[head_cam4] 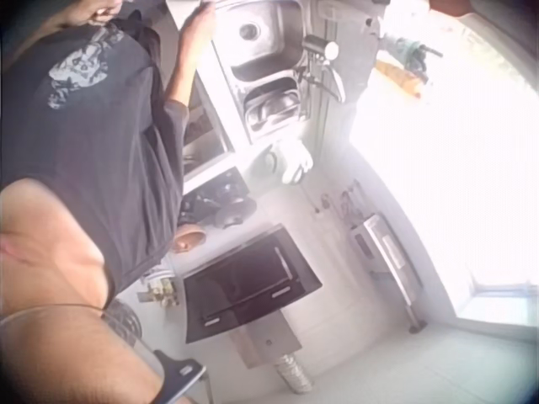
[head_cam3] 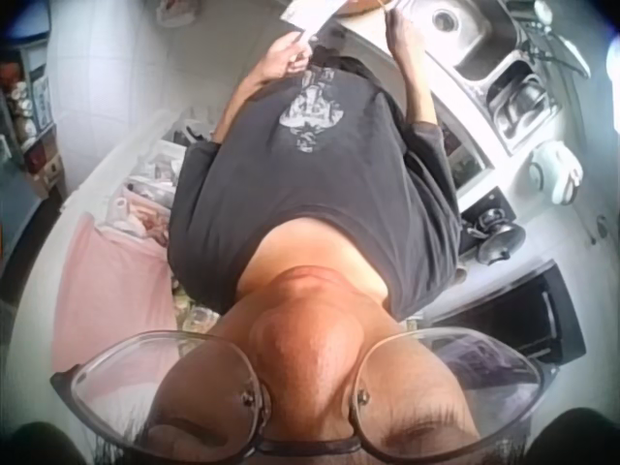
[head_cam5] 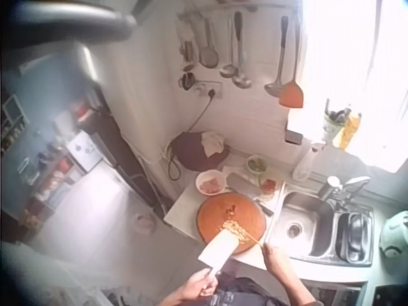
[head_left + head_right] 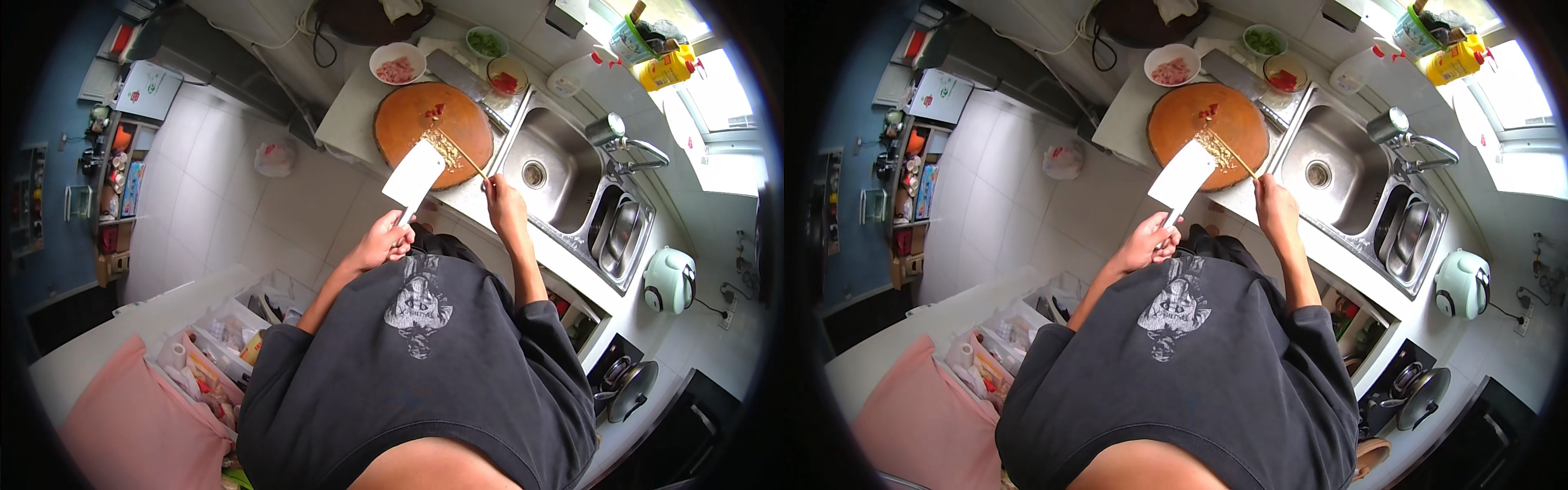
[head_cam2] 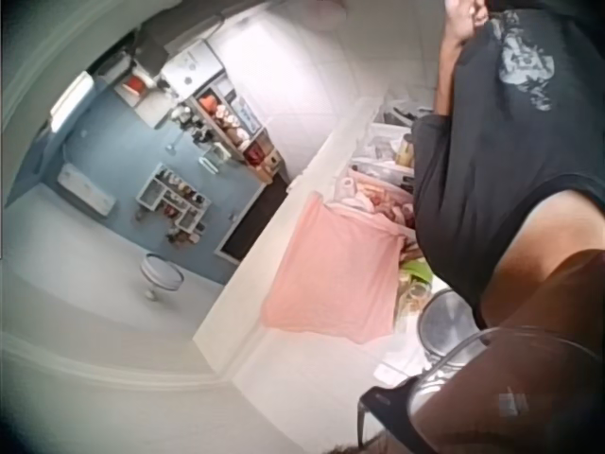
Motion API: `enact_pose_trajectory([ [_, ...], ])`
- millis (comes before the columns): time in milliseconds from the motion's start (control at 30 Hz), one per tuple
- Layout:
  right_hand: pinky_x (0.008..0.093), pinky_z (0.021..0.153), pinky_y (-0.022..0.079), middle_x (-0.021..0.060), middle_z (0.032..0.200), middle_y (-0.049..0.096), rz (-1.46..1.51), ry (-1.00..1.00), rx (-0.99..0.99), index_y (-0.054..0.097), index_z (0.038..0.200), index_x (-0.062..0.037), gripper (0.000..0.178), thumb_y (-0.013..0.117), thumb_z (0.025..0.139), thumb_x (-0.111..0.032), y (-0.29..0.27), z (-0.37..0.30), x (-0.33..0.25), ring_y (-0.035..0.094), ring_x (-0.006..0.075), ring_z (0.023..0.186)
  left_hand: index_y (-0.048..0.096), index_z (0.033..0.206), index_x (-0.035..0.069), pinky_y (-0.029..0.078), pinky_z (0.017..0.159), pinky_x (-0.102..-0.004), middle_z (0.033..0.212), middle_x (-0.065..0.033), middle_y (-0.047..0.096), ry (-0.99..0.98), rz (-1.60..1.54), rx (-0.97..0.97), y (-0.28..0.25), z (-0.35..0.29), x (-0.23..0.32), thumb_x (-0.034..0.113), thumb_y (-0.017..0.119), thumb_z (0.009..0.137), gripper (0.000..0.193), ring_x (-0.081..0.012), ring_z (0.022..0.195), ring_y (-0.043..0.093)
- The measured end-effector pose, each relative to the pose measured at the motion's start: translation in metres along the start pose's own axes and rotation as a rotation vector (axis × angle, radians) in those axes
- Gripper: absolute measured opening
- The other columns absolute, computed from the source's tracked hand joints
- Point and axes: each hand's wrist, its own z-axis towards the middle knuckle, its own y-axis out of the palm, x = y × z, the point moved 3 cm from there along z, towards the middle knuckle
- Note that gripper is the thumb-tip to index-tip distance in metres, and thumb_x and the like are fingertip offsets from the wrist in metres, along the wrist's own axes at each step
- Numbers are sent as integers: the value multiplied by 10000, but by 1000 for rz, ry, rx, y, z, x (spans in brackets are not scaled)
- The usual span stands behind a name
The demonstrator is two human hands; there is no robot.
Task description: The person peels garlic cloves by hand and places them on a wooden cutting board. They then use a cleaver to slice and mince the garlic into a fine paste, occasionally using chopsticks to gather the pieces.
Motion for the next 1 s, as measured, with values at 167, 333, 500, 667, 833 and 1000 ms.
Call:
enact_pose_trajectory([
  [167,435,601,483,184,700,641,340,166,105,648,1070,0,198,604,1090,-192,-36,-9,-41,634,334,615,527,1414,-28,524,904,-498,1115,-220,637,564,921,476,-23,16,-9,36,569,1024,398,-424,991,637],
  [333,478,663,534,220,790,689,361,15,-160,655,1082,-12,188,614,1053,-193,-20,-32,-66,696,400,712,528,1457,1,489,979,-499,1190,-221,593,627,1300,669,-16,18,15,-2,623,973,493,-420,1132,587],
  [500,490,725,567,238,917,738,327,-142,-308,635,1119,-18,158,636,1028,-147,11,-44,-66,723,435,814,533,1431,-11,504,956,-498,1222,-229,603,608,1205,750,-19,25,15,13,621,992,449,-445,1119,607],
  [667,516,723,557,248,901,717,319,-166,-339,616,1122,-19,154,636,1022,-135,28,-43,-55,706,459,819,512,1440,-15,514,968,-494,1271,-245,605,637,1051,778,-25,33,8,42,607,1016,439,-467,1161,616],
  [833,516,719,555,248,907,714,336,-166,-338,612,1112,-13,145,632,1021,-124,24,-40,-60,701,467,824,480,1456,-18,507,958,-515,1251,-252,596,603,1101,807,-18,33,11,29,614,1006,473,-477,1137,607],
  [1000,507,720,557,264,902,712,353,-135,-321,612,1117,-11,145,627,1024,-122,21,-39,-59,702,474,827,482,1463,-7,502,968,-511,1247,-246,587,591,1133,831,-10,33,19,14,616,993,489,-471,1149,596],
])
